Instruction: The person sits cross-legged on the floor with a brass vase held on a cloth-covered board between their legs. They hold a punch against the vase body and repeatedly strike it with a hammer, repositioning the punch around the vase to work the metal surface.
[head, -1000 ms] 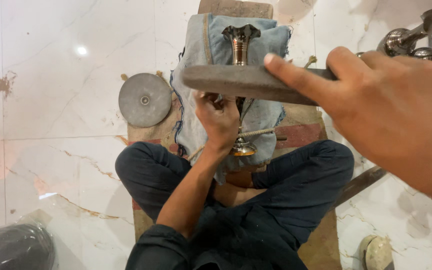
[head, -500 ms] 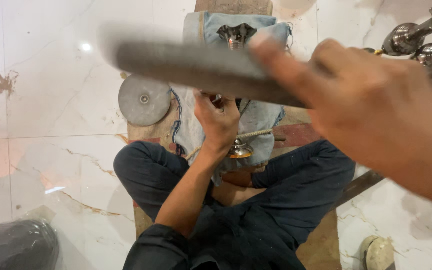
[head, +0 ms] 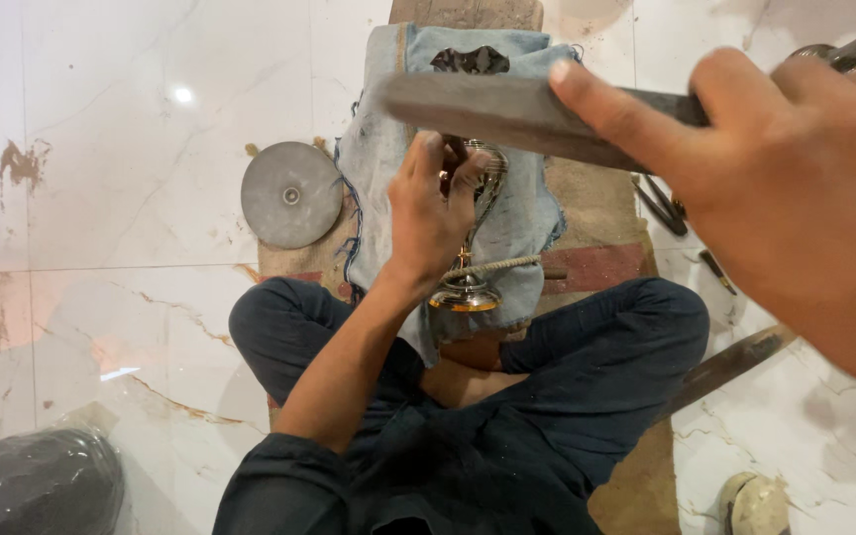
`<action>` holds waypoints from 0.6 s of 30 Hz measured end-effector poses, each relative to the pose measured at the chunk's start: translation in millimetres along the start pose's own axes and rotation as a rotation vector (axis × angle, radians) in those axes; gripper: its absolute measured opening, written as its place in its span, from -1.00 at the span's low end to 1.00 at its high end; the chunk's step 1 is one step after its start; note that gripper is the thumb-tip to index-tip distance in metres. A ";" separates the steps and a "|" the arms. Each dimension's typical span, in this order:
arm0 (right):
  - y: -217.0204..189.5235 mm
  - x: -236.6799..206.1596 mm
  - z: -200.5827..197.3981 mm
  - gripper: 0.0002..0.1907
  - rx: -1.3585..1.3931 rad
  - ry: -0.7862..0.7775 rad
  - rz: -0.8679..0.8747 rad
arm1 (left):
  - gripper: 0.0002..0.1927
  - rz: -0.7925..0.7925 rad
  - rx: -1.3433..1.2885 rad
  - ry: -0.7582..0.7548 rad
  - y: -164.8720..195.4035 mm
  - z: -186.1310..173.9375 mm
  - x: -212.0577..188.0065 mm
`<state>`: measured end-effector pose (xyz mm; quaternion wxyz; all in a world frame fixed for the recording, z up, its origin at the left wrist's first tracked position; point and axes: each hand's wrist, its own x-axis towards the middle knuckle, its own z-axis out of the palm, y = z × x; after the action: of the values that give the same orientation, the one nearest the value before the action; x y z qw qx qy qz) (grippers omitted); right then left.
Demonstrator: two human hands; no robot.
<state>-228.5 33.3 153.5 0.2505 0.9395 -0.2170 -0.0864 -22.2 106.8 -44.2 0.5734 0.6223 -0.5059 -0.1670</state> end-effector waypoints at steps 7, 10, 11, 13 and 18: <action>0.0 0.3 28.8 -0.16 0.563 0.346 0.231 | -0.75 0.029 -0.007 -0.095 0.2 -6.6 6.5; 1.2 -4.4 31.9 -0.15 0.451 0.325 0.217 | -0.74 0.073 0.058 -0.127 -0.3 -9.8 8.3; 1.0 -5.1 32.6 -0.13 0.369 0.277 0.184 | -0.76 0.123 0.094 -0.140 -0.1 -10.3 8.2; 0.9 -8.1 32.4 -0.11 0.271 0.149 0.129 | -0.75 0.181 0.123 -0.194 -0.1 -11.5 10.4; -1.7 -12.3 35.0 -0.20 0.448 0.128 0.254 | -0.74 0.212 0.180 -0.385 -1.5 -11.6 30.9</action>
<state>-248.4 25.0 123.2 0.0581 0.9404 -0.3305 0.0556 1.0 87.5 -30.7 0.4228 0.5711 -0.6814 -0.1754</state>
